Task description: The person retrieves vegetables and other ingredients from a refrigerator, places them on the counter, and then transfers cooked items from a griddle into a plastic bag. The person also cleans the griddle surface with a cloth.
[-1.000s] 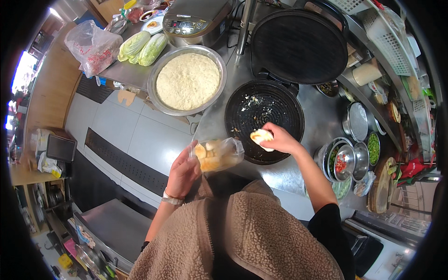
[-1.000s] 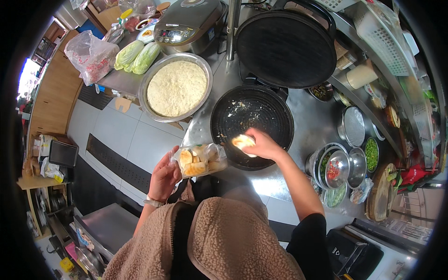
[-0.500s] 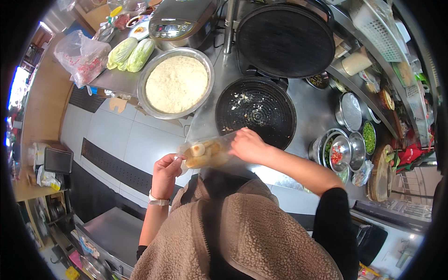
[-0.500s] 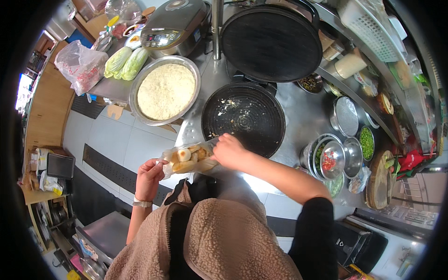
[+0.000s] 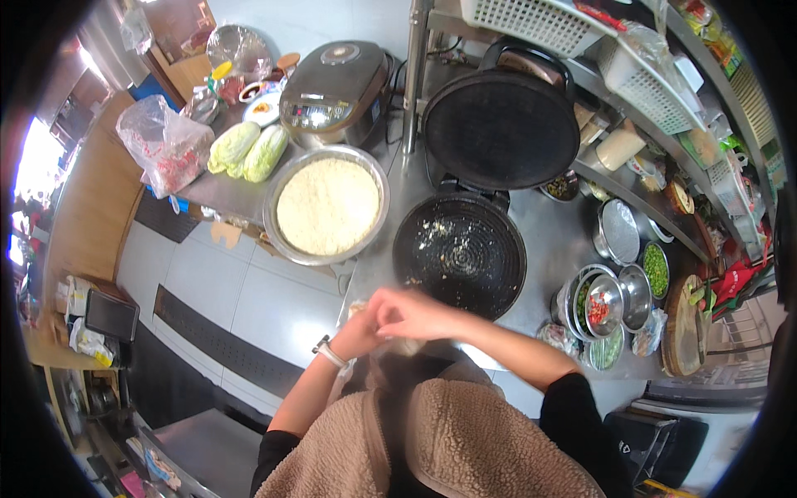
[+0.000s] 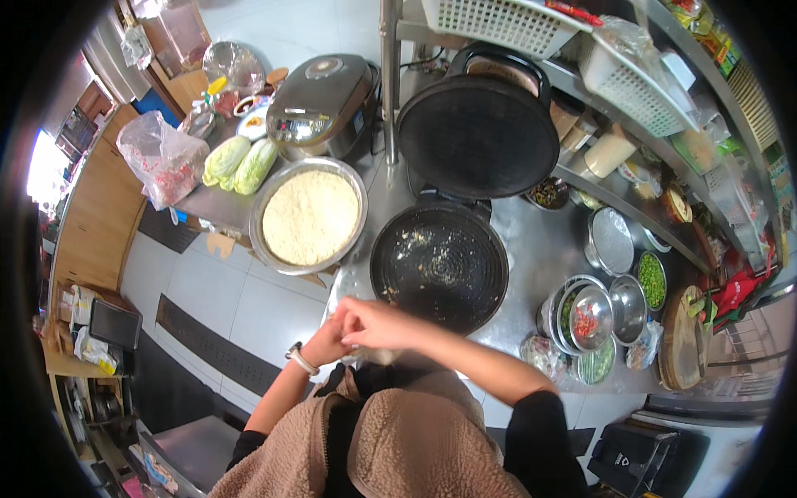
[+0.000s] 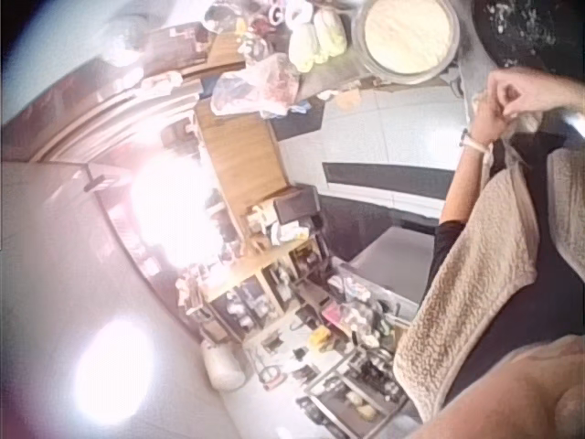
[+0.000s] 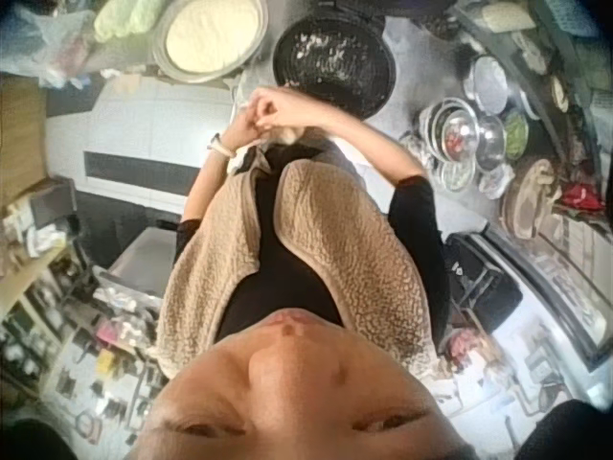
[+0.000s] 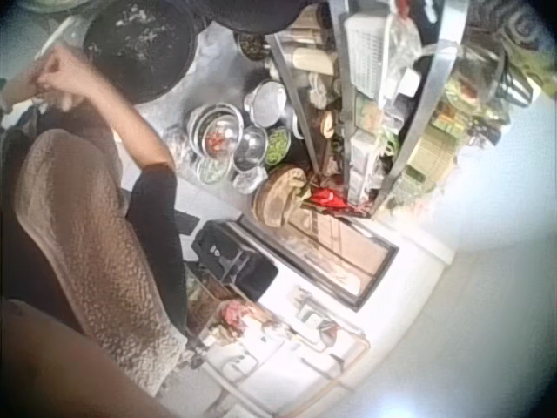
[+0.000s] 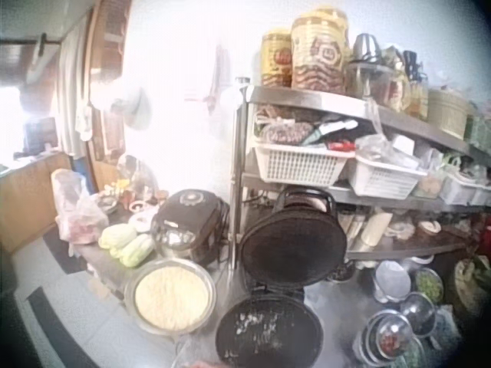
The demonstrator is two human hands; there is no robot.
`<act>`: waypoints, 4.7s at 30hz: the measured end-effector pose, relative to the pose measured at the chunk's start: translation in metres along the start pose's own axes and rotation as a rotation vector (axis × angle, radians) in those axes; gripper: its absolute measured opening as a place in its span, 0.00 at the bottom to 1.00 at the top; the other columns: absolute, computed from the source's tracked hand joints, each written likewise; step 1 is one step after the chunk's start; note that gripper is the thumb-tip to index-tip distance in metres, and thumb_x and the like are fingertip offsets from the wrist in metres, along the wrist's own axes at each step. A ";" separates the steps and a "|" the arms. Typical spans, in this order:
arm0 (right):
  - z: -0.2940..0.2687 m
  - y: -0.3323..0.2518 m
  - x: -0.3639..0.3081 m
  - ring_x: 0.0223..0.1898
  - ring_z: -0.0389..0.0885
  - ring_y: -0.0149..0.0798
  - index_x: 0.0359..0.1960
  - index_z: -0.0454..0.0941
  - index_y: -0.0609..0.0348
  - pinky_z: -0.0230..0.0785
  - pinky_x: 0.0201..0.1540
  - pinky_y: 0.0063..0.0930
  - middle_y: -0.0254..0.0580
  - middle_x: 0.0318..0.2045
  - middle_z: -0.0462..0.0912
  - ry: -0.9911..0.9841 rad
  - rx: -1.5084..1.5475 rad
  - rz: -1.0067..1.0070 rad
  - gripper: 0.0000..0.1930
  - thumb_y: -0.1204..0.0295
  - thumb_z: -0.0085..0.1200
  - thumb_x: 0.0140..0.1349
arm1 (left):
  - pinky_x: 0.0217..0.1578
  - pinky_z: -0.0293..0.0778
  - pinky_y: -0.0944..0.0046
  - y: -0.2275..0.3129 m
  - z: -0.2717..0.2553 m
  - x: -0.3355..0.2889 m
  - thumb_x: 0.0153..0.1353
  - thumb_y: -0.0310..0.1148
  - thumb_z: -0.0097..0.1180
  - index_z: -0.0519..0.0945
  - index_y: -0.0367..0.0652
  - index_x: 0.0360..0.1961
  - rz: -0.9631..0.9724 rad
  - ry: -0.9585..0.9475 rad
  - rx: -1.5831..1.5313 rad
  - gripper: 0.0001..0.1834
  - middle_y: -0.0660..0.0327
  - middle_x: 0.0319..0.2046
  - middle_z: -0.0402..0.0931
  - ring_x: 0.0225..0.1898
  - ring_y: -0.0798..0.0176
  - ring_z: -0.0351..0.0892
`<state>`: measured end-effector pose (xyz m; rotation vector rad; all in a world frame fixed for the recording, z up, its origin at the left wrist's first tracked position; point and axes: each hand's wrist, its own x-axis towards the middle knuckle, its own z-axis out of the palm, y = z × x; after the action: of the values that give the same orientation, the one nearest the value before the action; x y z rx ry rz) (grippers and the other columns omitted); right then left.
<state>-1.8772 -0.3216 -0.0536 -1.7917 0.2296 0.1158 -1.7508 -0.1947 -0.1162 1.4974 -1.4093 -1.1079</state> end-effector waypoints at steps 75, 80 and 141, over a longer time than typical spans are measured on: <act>0.019 0.087 0.007 0.33 0.72 0.46 0.24 0.69 0.59 0.67 0.32 0.36 0.43 0.28 0.71 0.247 -0.781 -0.228 0.08 0.67 0.45 0.55 | 0.26 0.60 0.61 -0.027 -0.013 0.018 0.40 0.34 0.54 0.71 0.48 0.21 0.595 0.211 0.970 0.06 0.63 0.21 0.64 0.25 0.59 0.66; 0.014 0.100 0.003 0.31 0.74 0.49 0.22 0.73 0.58 0.67 0.31 0.41 0.45 0.26 0.74 0.248 -0.777 -0.036 0.08 0.67 0.46 0.52 | 0.22 0.65 0.58 -0.078 -0.016 -0.001 0.49 0.36 0.54 0.71 0.45 0.12 0.449 0.090 0.849 0.13 0.59 0.16 0.72 0.20 0.55 0.72; 0.033 0.091 0.045 0.21 0.77 0.31 0.32 0.79 0.63 0.72 0.23 0.26 0.40 0.22 0.80 0.155 -0.101 0.191 0.15 0.86 0.47 0.42 | 0.25 0.61 0.58 -0.086 -0.003 0.012 0.41 0.25 0.52 0.68 0.39 0.38 0.728 0.332 0.765 0.18 0.57 0.23 0.64 0.25 0.54 0.66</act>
<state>-1.8518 -0.3133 -0.1573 -1.8784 0.5137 0.1262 -1.7214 -0.1998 -0.1977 1.3447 -1.9939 0.1524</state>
